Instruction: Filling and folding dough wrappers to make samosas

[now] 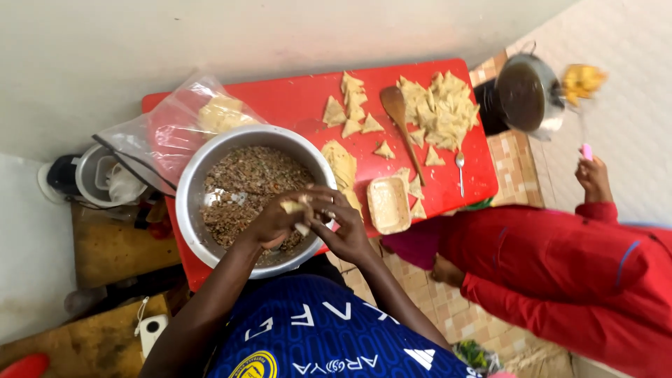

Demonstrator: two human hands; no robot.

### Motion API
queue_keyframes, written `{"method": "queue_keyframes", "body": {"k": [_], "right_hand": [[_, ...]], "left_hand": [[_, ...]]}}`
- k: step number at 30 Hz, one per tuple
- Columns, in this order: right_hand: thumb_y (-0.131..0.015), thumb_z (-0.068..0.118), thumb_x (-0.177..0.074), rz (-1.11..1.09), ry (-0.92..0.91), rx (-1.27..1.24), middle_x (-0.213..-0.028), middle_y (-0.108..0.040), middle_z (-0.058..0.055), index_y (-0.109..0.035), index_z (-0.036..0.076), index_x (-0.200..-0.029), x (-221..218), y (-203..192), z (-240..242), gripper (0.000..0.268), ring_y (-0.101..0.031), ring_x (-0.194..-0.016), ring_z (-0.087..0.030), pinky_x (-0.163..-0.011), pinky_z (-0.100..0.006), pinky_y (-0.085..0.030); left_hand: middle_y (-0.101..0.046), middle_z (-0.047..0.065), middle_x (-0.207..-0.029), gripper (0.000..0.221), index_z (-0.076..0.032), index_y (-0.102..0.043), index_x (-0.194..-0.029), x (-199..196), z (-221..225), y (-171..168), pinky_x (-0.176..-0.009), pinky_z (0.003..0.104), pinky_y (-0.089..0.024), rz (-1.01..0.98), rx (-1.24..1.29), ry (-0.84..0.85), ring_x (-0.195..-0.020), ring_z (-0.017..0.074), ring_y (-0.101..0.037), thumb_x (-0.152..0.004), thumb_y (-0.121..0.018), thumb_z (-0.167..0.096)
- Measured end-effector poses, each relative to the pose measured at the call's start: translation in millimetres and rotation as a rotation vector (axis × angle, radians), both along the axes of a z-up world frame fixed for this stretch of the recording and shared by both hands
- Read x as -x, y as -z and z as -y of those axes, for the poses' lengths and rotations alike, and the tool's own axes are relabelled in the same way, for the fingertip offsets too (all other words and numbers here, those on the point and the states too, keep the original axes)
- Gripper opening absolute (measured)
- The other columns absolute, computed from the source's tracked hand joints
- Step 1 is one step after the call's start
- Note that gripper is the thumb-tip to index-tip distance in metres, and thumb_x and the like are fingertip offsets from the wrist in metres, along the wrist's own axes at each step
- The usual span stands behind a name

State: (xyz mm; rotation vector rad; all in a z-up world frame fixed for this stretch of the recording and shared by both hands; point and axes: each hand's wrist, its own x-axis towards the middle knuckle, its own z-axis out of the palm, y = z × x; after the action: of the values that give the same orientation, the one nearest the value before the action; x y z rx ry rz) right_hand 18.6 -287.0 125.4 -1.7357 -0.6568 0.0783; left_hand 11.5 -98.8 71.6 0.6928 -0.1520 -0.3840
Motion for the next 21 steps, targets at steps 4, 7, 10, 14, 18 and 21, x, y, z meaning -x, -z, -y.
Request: {"method": "queue_keyframes", "body": {"k": [4,7,10,14,18,21], "right_hand": [[-0.089,0.009,-0.099,0.251,0.197,0.191,-0.136,-0.079,-0.021,-0.078,0.0,-0.128,-6.1,28.4,22.6,0.033,-0.062,-0.144,-0.049,-0.121,-0.055,-0.047],[-0.097,0.023,-0.092,0.246,0.285,0.315,-0.126,-0.08,-0.015,-0.082,0.011,-0.126,-9.8,52.1,44.2,0.039,-0.07,-0.131,-0.042,-0.121,-0.054,-0.046],[-0.101,0.017,-0.088,0.185,0.468,0.211,-0.112,-0.085,-0.009,-0.085,0.01,-0.123,-7.7,79.8,69.5,0.039,-0.079,-0.107,-0.031,-0.106,-0.043,-0.057],[-0.096,0.015,-0.093,-0.069,0.637,0.323,-0.12,-0.088,-0.007,-0.088,0.018,-0.108,2.8,121.6,135.6,0.017,-0.08,-0.114,-0.032,-0.105,-0.048,-0.059],[-0.094,0.029,-0.086,-0.331,0.645,1.053,-0.161,-0.065,-0.006,-0.087,0.027,-0.127,26.0,171.8,209.7,0.042,-0.052,-0.153,-0.039,-0.112,-0.061,-0.052],[-0.096,0.027,-0.087,-0.331,0.611,1.21,-0.179,-0.049,-0.012,-0.087,0.022,-0.134,36.1,174.3,209.5,0.048,-0.035,-0.167,-0.044,-0.128,-0.071,-0.036]], "left_hand": [[-0.068,0.018,-0.155,0.054,-0.01,-0.061,-0.152,-13.4,23.2,25.6,-0.086,0.044,-0.07,-0.06,0.106,0.025,-0.119,0.0289,-0.078,-0.117,-0.056,-0.051],[-0.047,0.019,-0.178,0.072,-0.014,-0.042,-0.169,-13.5,34.1,20.8,-0.098,0.04,-0.069,-0.182,0.184,0.011,-0.134,0.035,-0.073,-0.113,-0.06,-0.056],[-0.081,0.007,-0.121,0.032,-0.005,-0.078,-0.132,-17.7,48.8,70.8,-0.085,0.033,-0.063,-0.284,-0.285,-0.002,-0.099,0.0199,-0.076,-0.102,-0.085,-0.011],[-0.073,0.005,-0.106,0.024,0.001,-0.08,-0.123,-14.5,55.4,102.5,-0.074,0.026,-0.058,-0.448,-0.32,-0.091,-0.091,0.0139,-0.07,-0.101,-0.088,-0.006],[-0.08,0.011,-0.115,0.026,0.001,-0.08,-0.125,-19.9,51.0,91.0,-0.089,0.037,-0.07,-0.545,-0.268,-0.198,-0.102,0.0232,-0.081,-0.102,-0.088,-0.01],[-0.081,0.013,-0.12,0.033,0.001,-0.079,-0.131,-23.2,53.4,100.5,-0.096,0.038,-0.07,-0.538,-0.257,-0.249,-0.107,0.0228,-0.081,-0.1,-0.089,-0.008]]}}
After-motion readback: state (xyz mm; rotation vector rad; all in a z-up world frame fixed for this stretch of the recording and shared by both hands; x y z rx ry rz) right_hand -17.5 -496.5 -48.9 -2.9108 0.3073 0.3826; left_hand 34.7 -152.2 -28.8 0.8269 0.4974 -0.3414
